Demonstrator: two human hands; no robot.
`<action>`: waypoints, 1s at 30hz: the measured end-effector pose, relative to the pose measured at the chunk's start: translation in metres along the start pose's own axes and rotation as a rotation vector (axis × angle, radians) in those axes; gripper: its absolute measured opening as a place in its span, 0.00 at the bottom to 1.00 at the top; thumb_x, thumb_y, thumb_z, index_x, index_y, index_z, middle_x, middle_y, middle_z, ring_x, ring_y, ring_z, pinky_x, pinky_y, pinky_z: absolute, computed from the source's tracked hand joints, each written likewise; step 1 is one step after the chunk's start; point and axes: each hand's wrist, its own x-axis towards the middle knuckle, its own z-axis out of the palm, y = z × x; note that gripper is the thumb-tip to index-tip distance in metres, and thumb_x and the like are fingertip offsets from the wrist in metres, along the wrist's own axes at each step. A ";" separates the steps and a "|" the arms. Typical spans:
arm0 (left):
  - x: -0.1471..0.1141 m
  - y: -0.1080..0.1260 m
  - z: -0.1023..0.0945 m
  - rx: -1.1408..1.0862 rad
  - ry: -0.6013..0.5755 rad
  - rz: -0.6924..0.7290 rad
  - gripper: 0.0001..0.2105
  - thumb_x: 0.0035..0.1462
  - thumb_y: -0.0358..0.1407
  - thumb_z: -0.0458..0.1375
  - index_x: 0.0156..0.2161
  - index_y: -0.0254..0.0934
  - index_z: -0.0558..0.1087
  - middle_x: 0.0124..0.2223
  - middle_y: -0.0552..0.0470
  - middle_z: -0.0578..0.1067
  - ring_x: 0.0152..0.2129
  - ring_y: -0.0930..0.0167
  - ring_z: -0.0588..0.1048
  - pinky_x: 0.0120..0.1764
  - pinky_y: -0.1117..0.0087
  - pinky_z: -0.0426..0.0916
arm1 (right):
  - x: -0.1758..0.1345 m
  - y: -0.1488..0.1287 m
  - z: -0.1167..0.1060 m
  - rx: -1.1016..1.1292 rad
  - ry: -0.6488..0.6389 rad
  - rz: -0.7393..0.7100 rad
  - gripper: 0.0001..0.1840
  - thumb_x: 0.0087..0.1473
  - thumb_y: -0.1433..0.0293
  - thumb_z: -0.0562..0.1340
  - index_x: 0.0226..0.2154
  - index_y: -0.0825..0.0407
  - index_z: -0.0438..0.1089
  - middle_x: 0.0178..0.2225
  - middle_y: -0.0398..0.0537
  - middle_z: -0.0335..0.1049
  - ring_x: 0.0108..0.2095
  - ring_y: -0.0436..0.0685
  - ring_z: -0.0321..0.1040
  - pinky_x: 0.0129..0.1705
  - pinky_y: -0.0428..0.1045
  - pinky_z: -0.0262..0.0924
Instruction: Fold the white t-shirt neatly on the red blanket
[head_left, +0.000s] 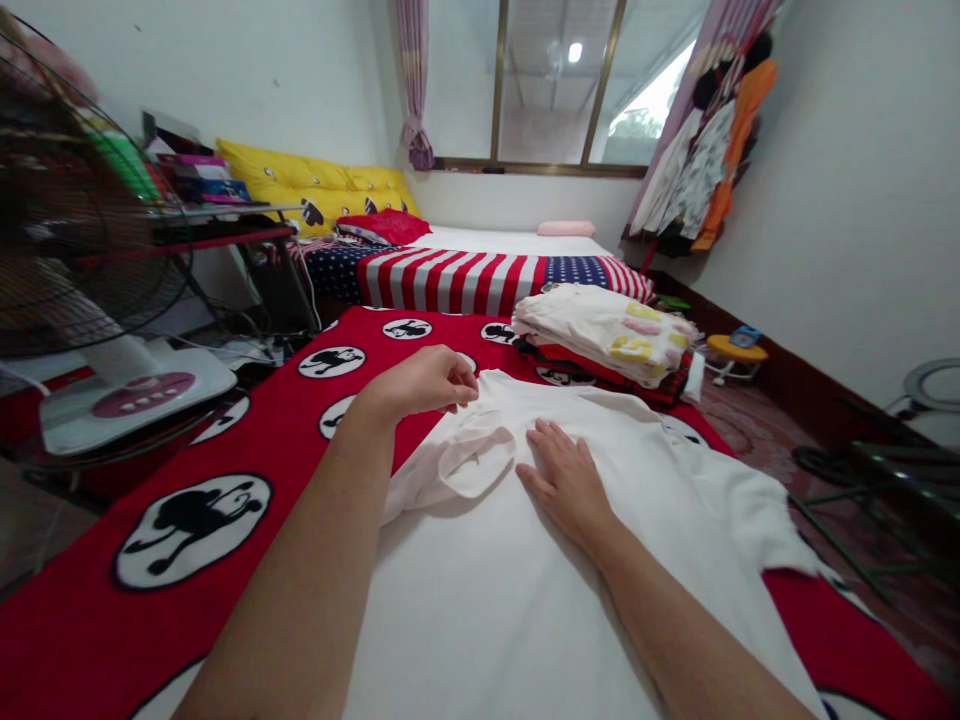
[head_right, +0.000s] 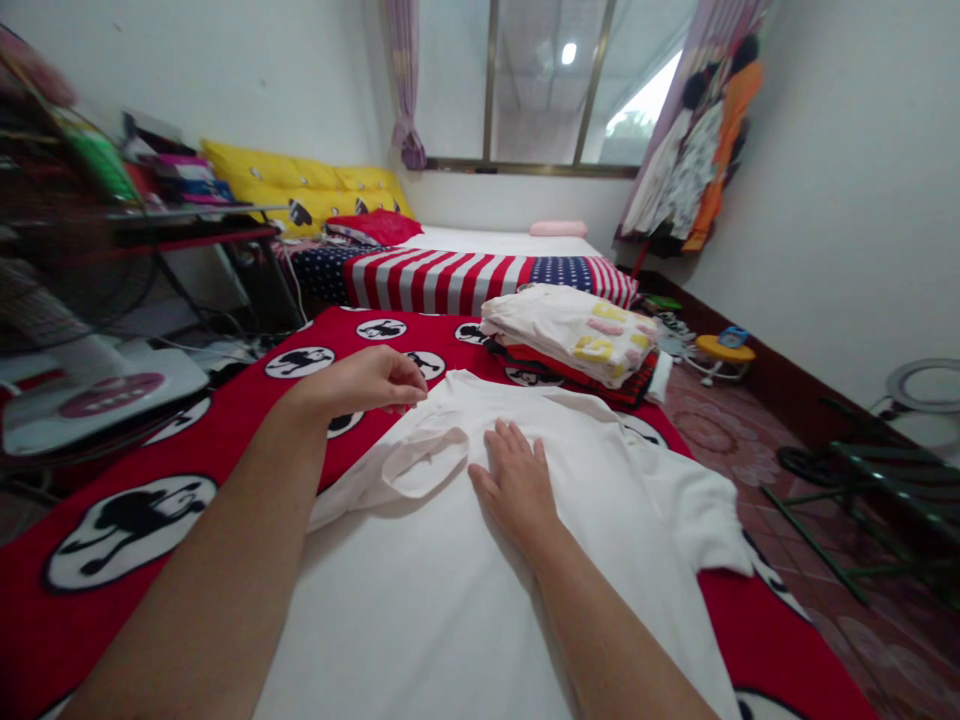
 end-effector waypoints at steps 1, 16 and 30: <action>0.002 -0.003 0.001 0.032 -0.052 -0.025 0.10 0.48 0.37 0.60 0.32 0.32 0.76 0.27 0.49 0.77 0.25 0.69 0.76 0.28 0.73 0.70 | 0.000 0.000 0.001 -0.002 0.000 0.001 0.26 0.60 0.62 0.54 0.58 0.54 0.59 0.65 0.52 0.48 0.66 0.61 0.41 0.64 0.65 0.36; 0.023 -0.008 0.041 0.571 -0.179 -0.176 0.10 0.44 0.34 0.61 0.34 0.36 0.77 0.32 0.49 0.78 0.27 0.68 0.76 0.27 0.75 0.66 | 0.000 0.002 0.002 0.016 0.012 0.003 0.26 0.59 0.61 0.55 0.58 0.51 0.60 0.65 0.50 0.49 0.66 0.60 0.41 0.64 0.64 0.36; 0.010 0.036 0.078 0.712 -0.391 -0.143 0.24 0.37 0.50 0.67 0.35 0.31 0.77 0.35 0.39 0.79 0.33 0.59 0.77 0.37 0.64 0.71 | 0.001 0.004 0.003 0.014 0.030 -0.011 0.26 0.59 0.60 0.55 0.57 0.52 0.61 0.65 0.50 0.50 0.65 0.60 0.43 0.63 0.65 0.38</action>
